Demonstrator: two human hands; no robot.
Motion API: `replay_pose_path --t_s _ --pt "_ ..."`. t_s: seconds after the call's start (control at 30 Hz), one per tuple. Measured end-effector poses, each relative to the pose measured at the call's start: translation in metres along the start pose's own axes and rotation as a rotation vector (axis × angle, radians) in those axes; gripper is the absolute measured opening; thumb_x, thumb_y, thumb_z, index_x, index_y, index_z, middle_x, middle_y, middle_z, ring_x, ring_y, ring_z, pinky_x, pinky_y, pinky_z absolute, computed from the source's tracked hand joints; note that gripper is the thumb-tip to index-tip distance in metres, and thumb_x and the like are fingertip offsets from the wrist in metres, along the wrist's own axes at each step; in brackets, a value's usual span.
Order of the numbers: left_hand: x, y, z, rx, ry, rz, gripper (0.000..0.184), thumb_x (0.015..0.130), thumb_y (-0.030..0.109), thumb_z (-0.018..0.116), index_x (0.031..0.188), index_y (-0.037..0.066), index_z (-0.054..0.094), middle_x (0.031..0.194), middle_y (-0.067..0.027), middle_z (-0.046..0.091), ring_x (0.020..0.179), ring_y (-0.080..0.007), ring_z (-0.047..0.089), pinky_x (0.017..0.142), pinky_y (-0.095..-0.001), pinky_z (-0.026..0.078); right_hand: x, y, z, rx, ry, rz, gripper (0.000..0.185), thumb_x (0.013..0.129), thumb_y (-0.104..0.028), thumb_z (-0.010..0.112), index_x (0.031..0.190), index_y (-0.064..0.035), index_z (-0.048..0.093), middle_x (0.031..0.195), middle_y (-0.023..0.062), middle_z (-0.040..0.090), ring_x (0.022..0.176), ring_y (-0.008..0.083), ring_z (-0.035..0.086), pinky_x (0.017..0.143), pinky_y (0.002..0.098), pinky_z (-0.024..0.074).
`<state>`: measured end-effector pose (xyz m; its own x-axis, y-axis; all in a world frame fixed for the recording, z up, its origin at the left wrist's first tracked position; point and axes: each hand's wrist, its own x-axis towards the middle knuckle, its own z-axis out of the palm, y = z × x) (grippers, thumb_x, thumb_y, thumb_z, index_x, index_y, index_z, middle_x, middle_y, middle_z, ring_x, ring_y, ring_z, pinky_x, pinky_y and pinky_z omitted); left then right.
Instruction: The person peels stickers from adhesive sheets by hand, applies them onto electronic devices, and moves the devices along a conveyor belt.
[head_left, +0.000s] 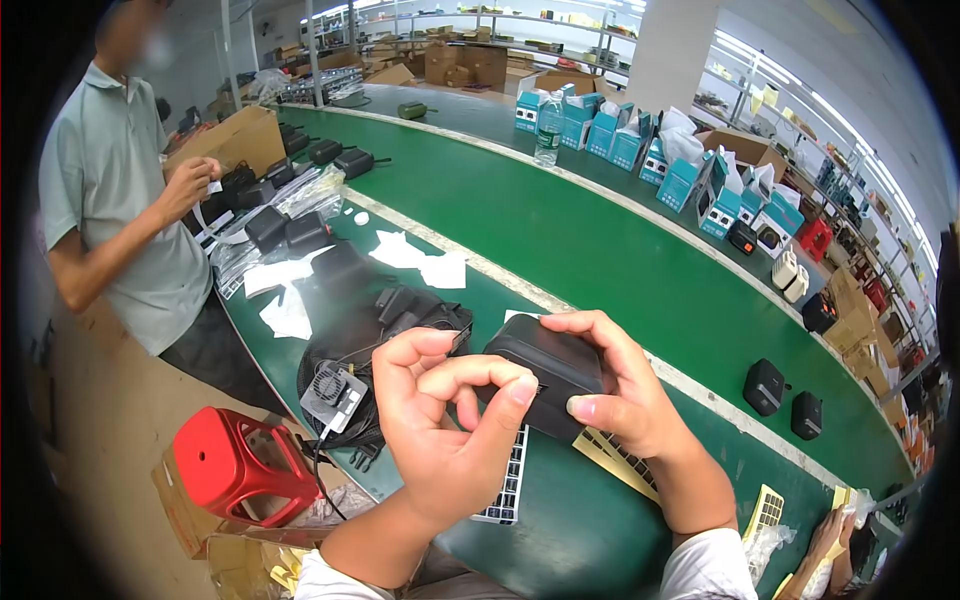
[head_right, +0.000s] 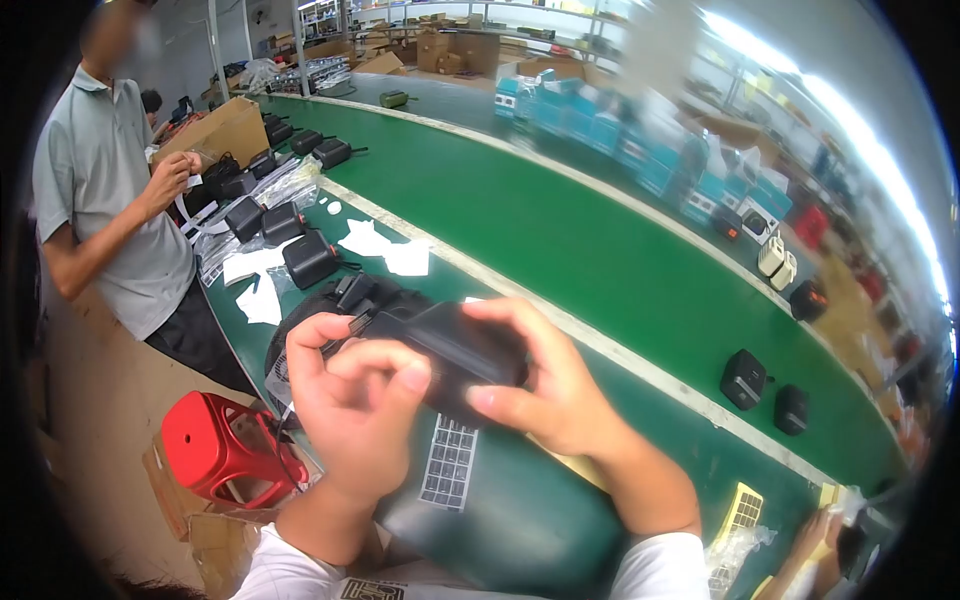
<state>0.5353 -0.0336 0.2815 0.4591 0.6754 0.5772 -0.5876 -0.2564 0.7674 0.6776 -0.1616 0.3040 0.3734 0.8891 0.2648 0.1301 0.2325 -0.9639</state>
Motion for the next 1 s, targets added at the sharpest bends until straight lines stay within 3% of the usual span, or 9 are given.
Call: replay_pose_path --t_s 0.5,0.77,1.0 --pt "-0.008 -0.016 0.025 -0.066 0.084 0.008 0.056 0.088 0.0 0.079 0.123 0.006 0.036 0.09 -0.0055 0.076 0.069 -0.0011 0.045 0.064 -0.0171 0.035 -0.012 0.001 -0.014 -0.04 0.058 0.009 0.069 0.084 -0.017 0.081 0.144 -0.0065 0.049 0.135 0.0101 0.055 0.126 0.0209 0.055 0.104 0.0368 0.0472" --pt "-0.01 -0.022 0.023 0.046 0.069 0.144 0.058 0.085 -0.004 0.08 0.122 0.006 0.036 0.089 -0.0058 0.075 0.061 0.0002 0.043 0.054 -0.0151 0.03 -0.016 -0.004 -0.012 -0.039 0.07 0.058 0.072 0.082 -0.016 0.083 0.144 -0.0055 0.048 0.135 0.0111 0.055 0.124 0.0204 0.055 0.104 0.0366 0.0474" --pt "-0.013 -0.027 0.019 0.113 0.071 0.209 0.062 0.082 -0.003 0.083 0.121 0.007 0.036 0.087 -0.0029 0.075 0.061 0.0003 0.042 0.054 -0.0147 0.03 -0.019 -0.006 -0.01 -0.02 0.075 0.061 0.073 0.082 -0.014 0.084 0.145 -0.0051 0.047 0.136 0.0109 0.055 0.124 0.0199 0.055 0.104 0.0358 0.0468"
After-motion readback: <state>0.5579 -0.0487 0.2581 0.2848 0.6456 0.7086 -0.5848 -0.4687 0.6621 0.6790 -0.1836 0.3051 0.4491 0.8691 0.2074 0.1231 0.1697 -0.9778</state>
